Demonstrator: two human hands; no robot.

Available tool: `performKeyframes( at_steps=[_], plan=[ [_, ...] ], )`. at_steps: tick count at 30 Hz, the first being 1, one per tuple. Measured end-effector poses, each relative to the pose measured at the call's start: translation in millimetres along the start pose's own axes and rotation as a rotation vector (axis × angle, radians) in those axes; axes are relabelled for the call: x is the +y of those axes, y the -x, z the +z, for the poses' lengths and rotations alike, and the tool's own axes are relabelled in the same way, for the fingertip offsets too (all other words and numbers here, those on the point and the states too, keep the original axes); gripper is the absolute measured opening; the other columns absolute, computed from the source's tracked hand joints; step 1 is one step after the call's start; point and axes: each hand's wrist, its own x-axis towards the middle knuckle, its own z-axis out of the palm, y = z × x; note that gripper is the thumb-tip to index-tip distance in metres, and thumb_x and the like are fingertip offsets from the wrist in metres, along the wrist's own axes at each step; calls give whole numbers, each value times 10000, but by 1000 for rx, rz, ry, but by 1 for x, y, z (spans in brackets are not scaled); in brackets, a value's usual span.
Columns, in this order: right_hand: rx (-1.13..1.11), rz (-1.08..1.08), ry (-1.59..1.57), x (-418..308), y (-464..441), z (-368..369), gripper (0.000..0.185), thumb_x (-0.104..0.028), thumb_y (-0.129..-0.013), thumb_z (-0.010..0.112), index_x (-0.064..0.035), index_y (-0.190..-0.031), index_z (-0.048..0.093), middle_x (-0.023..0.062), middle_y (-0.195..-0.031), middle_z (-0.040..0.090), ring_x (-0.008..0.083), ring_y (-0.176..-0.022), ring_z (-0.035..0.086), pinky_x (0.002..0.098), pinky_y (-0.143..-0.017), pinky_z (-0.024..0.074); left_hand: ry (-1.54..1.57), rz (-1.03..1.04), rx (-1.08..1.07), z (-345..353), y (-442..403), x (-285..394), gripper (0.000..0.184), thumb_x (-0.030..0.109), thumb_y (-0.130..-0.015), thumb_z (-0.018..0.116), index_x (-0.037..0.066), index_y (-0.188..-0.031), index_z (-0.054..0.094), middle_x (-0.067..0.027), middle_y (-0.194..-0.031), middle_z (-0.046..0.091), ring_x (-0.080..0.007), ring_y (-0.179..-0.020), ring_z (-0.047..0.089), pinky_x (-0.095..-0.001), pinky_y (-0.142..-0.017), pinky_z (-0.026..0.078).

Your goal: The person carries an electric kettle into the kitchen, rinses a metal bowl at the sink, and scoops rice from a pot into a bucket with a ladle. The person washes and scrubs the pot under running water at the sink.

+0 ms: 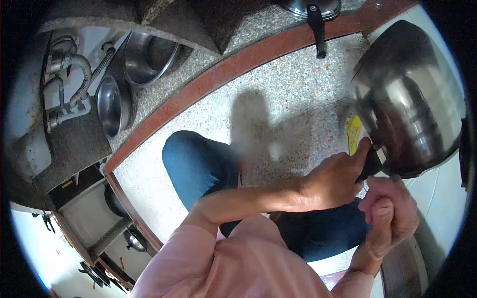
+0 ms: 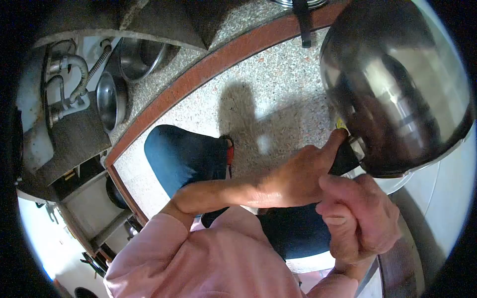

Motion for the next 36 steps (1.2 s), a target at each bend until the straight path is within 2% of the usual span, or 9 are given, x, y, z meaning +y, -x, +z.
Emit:
performKeyframes(
  at_steps=[6,10,15,21,22,25,26,30,36],
  plan=[
    [-42,137,15,24,13,14,362,-392,-911,666,-38,-957,728,70,-660,624,197,-607,614,305,-573,463,174,53,104,1,1,-16,709,78,-784,671,-103,-1345,277,-342,-707,615,-522,-727,649,-537,-592,519],
    [-117,-226,259,38,19,19,343,-403,-881,693,-62,-909,718,53,-687,600,227,-592,593,325,-600,477,266,-56,168,-1,1,-21,619,70,-791,642,-119,-1304,351,-354,-747,619,-502,-752,664,-489,-598,527],
    [-352,-516,236,34,13,35,220,-307,-835,757,-107,-805,670,38,-660,553,267,-662,592,388,-712,511,358,223,382,2,-1,-49,486,112,-859,677,11,-1263,428,-96,-657,537,-194,-478,533,-360,-449,444],
    [-375,-735,200,29,1,47,210,-100,-681,818,-94,-721,611,16,-707,586,205,-609,631,326,-616,519,930,-116,132,-23,38,-37,389,38,-880,666,-2,-1204,453,10,-619,505,-70,-410,463,-251,-349,358],
    [-392,-765,179,27,0,51,210,-87,-677,812,-91,-706,604,18,-703,583,206,-611,635,318,-616,519,873,-175,85,-26,44,-45,434,24,-854,680,-5,-1236,476,-28,-758,590,-109,-588,576,-270,-518,482],
    [-397,-917,-57,40,-6,79,209,-105,-691,793,-88,-668,586,17,-698,576,199,-613,646,288,-606,516,459,128,391,-7,59,-73,515,3,-823,670,0,-1303,484,-58,-973,628,-149,-892,611,-302,-803,509],
    [-373,-957,-58,40,-7,86,215,-127,-695,792,-90,-666,582,8,-678,545,177,-574,612,285,-559,488,742,-32,353,-6,72,-72,558,-4,-804,648,2,-1340,492,-64,-1139,606,-169,-1095,536,-323,-987,426],
    [-384,-1093,-81,48,-8,102,208,-156,-683,788,-131,-667,583,-23,-652,442,115,-487,480,289,-491,372,1052,-142,476,4,125,-80,511,-70,-832,594,25,-1312,447,-34,-756,561,-81,-489,483,-264,-371,376],
    [-376,-989,80,53,15,93,281,-236,-727,806,-143,-634,557,-11,-682,505,163,-574,522,338,-689,422,1170,-382,734,-5,197,-86,408,9,-857,664,18,-1192,431,-12,-582,436,-81,-381,385,-254,-302,280]
  ],
)
